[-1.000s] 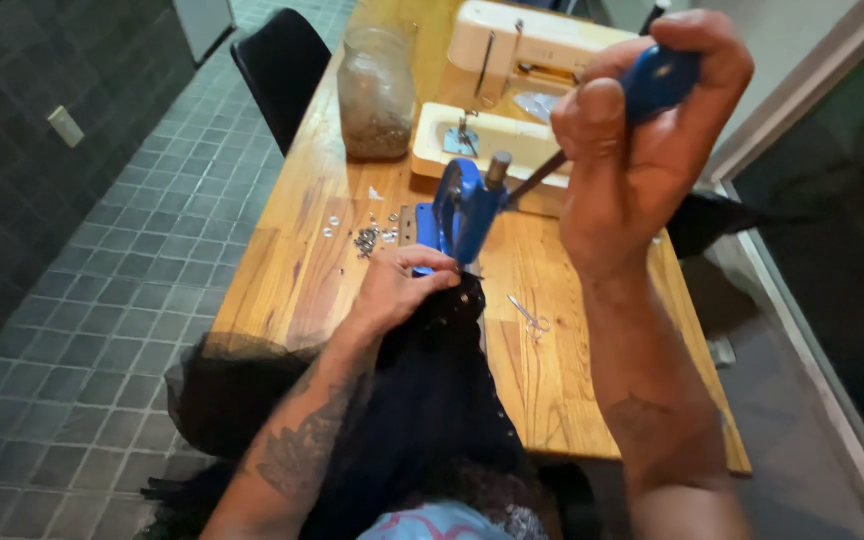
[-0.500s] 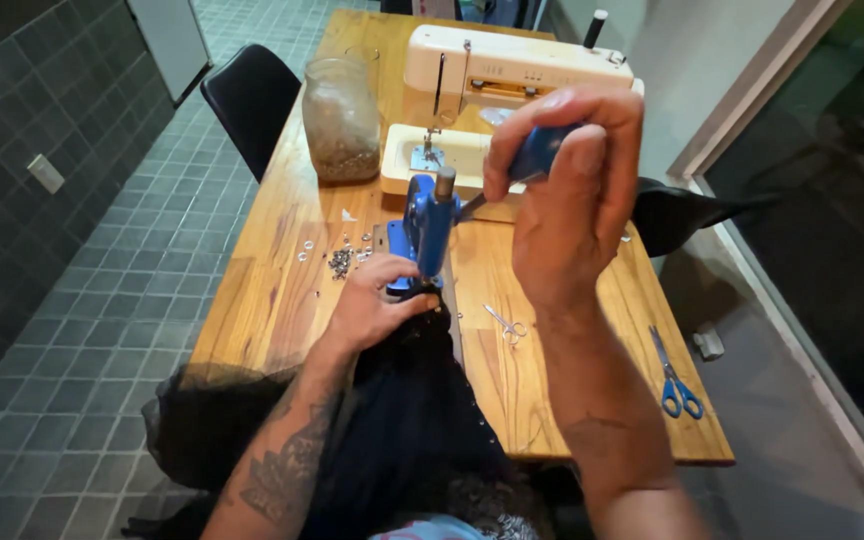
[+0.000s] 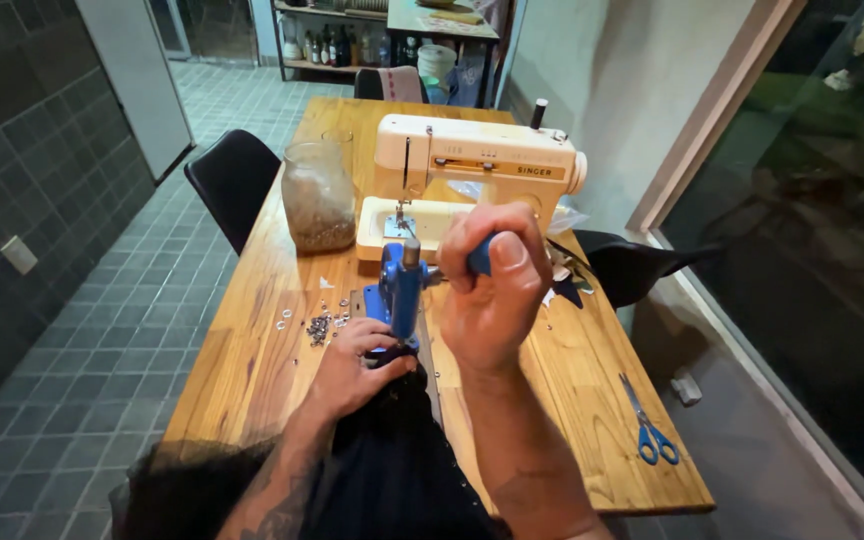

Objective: Installing metal eyelets on a black garment using a manual press and scissors.

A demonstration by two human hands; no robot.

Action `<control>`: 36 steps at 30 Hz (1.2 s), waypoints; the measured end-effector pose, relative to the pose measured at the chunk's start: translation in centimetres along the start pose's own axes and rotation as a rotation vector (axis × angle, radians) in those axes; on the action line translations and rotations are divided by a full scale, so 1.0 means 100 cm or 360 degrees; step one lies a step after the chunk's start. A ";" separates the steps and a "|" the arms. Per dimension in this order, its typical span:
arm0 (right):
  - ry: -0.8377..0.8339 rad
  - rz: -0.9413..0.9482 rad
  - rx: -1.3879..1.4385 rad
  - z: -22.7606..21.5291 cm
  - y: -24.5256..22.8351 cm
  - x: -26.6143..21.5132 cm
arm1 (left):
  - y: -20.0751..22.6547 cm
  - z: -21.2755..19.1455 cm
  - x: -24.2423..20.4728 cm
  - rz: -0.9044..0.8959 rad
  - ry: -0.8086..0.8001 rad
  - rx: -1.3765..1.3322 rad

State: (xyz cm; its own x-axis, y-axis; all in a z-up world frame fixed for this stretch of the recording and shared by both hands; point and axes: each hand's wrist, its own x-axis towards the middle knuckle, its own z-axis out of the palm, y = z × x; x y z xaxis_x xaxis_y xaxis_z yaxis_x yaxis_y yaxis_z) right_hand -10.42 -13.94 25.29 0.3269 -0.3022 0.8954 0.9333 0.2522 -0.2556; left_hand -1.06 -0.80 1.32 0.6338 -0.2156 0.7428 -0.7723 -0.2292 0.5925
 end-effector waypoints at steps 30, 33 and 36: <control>0.0025 -0.0147 0.0157 -0.003 -0.019 -0.050 | 0.008 -0.003 0.000 -0.0072 -0.0033 0.0012; -0.0034 -0.0096 0.0176 -0.006 -0.018 -0.050 | 0.012 -0.005 0.003 -0.0119 -0.0067 0.0014; -0.0010 -0.0164 0.0096 -0.005 -0.017 -0.052 | 0.015 -0.005 0.003 -0.0018 -0.0068 0.0027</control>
State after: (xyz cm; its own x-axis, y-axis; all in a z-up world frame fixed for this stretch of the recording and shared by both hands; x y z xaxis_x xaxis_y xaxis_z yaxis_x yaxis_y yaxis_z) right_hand -13.64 -13.27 20.92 0.2287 -0.3237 0.9181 0.9512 0.2748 -0.1400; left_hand -2.02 -0.74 2.55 0.6442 -0.2532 0.7218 -0.7644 -0.2477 0.5953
